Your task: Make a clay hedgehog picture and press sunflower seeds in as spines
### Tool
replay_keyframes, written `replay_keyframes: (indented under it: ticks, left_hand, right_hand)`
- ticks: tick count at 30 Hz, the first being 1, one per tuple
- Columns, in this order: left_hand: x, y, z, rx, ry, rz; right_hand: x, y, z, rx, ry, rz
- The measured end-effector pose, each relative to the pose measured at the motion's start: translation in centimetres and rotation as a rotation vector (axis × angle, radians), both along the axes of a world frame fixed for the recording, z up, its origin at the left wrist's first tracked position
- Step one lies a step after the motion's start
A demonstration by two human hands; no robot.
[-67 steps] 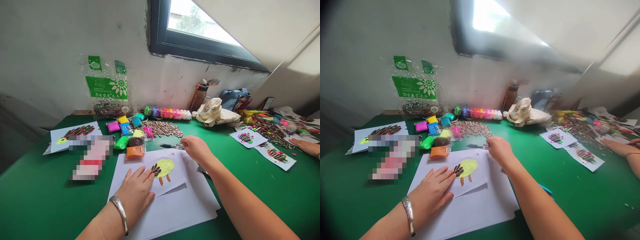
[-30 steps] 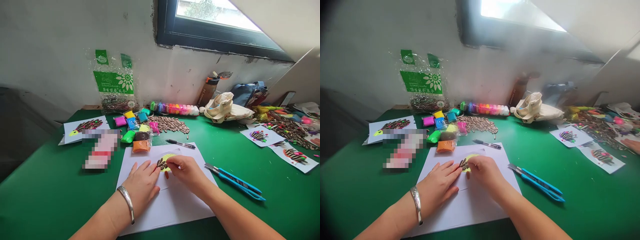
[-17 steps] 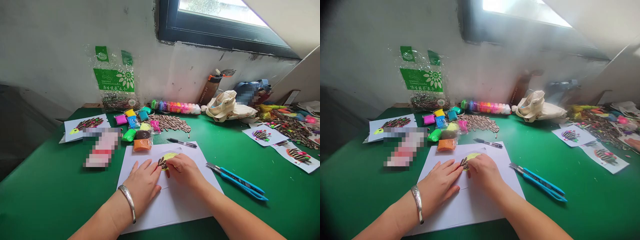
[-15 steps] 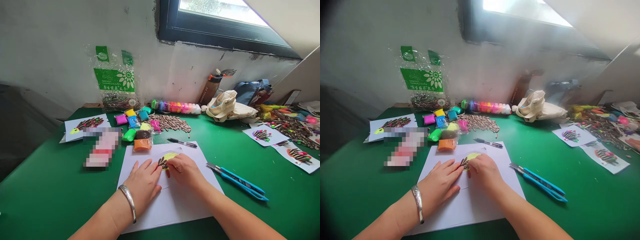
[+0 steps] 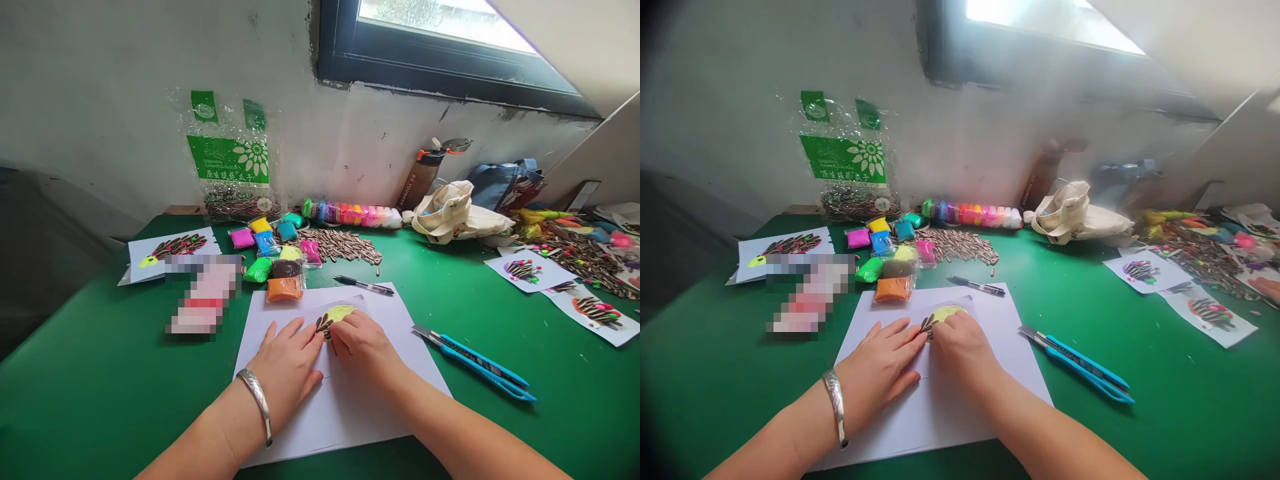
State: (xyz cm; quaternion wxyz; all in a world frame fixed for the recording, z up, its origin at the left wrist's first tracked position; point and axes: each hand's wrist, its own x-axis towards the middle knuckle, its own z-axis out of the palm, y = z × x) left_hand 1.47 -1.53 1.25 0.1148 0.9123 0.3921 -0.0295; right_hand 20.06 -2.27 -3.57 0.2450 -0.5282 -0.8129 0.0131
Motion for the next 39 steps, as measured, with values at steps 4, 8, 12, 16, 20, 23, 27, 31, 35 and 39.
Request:
replay_keyframes:
  ticks: [4,8,12,16,20,23,27,31,35,39]
  left_hand:
    - [0.0,0.0,0.0,-0.007,-0.008,0.001]
    - [0.1,0.0,0.1,-0.015,-0.004,-0.002]
    - [0.1,0.0,0.2,-0.011,0.006,0.002]
    - [0.0,-0.1,0.2,-0.021,0.010,0.002]
    - [0.0,-0.1,0.3,-0.035,0.019,0.004]
    - [0.1,-0.1,0.4,-0.035,0.021,0.006]
    - [0.2,0.0,0.4,-0.030,0.016,0.006]
    - [0.1,0.0,0.4,-0.019,0.011,0.004]
    - [0.2,0.0,0.5,-0.032,0.020,0.002]
    - [0.3,0.1,0.8,-0.053,0.034,0.006]
  right_hand:
    - [0.5,-0.6,1.0,-0.055,-0.001,-0.023]
    - [1.1,-1.0,1.7,-0.096,0.018,-0.096]
    - [1.0,-0.9,1.3,-0.148,0.033,-0.050]
    - [0.9,-0.9,1.1,-0.175,0.049,-0.074]
    - [1.1,-1.0,1.7,-0.248,0.108,-0.074]
    - [1.1,-0.8,2.5,-0.282,0.148,-0.091]
    - [0.8,-0.2,2.9,-0.267,0.136,-0.111]
    - [0.5,0.2,2.4,-0.281,0.108,-0.081]
    - [0.4,0.2,2.3,-0.292,0.103,-0.079]
    - [0.4,0.2,2.4,-0.319,0.108,-0.085]
